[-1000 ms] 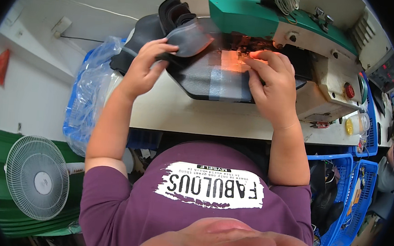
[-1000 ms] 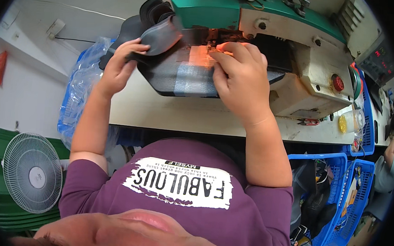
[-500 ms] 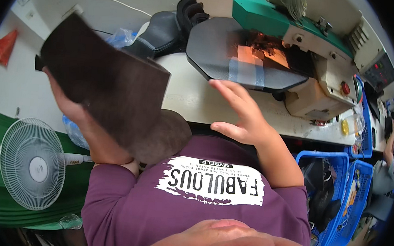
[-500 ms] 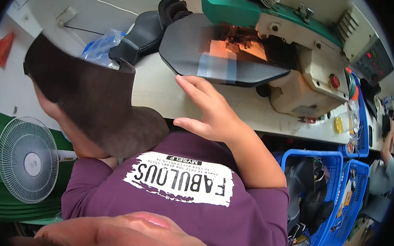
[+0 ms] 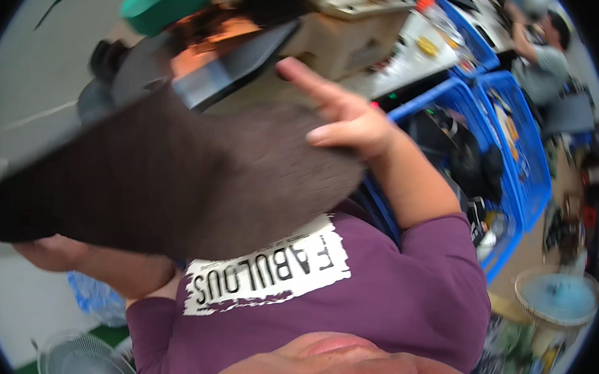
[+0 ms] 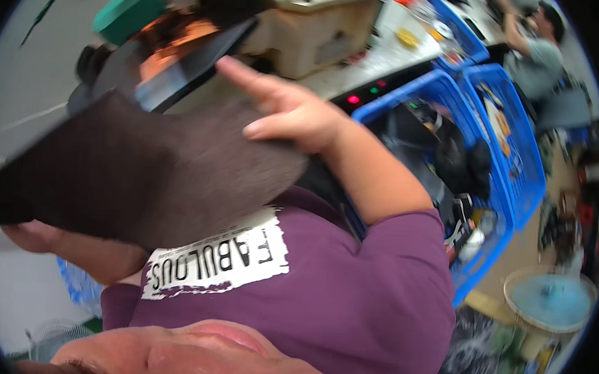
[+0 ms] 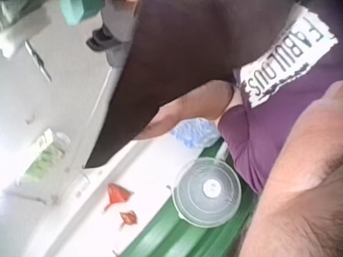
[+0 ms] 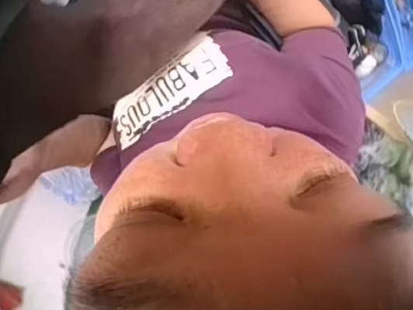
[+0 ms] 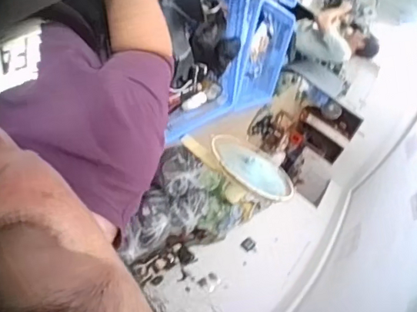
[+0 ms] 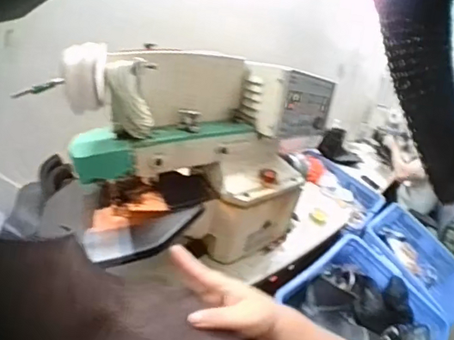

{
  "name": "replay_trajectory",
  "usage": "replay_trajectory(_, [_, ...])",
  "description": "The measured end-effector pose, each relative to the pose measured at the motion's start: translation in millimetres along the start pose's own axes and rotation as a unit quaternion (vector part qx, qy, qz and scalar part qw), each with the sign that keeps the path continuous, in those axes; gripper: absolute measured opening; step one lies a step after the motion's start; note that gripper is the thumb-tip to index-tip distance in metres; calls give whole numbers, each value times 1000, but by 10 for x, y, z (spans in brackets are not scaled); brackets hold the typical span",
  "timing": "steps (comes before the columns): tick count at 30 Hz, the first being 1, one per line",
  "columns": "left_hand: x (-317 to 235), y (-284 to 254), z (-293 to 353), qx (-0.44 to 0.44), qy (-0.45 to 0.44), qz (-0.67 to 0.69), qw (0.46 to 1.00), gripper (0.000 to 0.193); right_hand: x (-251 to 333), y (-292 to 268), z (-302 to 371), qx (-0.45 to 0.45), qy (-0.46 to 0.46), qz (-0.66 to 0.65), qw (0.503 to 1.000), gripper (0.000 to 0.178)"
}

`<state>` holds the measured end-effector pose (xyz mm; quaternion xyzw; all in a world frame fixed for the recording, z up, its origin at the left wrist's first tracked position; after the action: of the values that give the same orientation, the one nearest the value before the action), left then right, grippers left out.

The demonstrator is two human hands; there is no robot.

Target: The recorder is using an industrial sewing machine to stitch together pieces of shoe leather.

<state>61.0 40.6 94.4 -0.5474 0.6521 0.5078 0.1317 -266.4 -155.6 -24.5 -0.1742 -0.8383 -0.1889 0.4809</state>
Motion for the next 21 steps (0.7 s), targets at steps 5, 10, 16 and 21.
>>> replay_trajectory(5, [1374,303,188,120,-82,-296,944,40,1518,-1194,1557,-273,-143,-32,951,17])
replay_trajectory(10, [2578,1257,530,467,-222,-459,723,32,3345,-1301,3057,-489,-43,322,810,17])
replay_trajectory(16, [2859,1189,508,477,-274,-427,718,30,3763,-1180,2697,-391,340,733,440,18])
replay_trajectory(21, [2959,743,577,413,-362,-401,733,30,2214,-2054,2422,-152,606,712,319,36])
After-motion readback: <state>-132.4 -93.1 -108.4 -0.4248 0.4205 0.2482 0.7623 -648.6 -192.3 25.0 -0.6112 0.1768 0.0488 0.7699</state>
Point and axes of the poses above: each hand's wrist, its own z-axis away from the middle knuckle, its own y-axis out of the palm, x = y × z, the point moved 10 cm from there along -z, towards the middle knuckle, and after that the axes turned 12 degrees about -y, right-handed, at the moved point
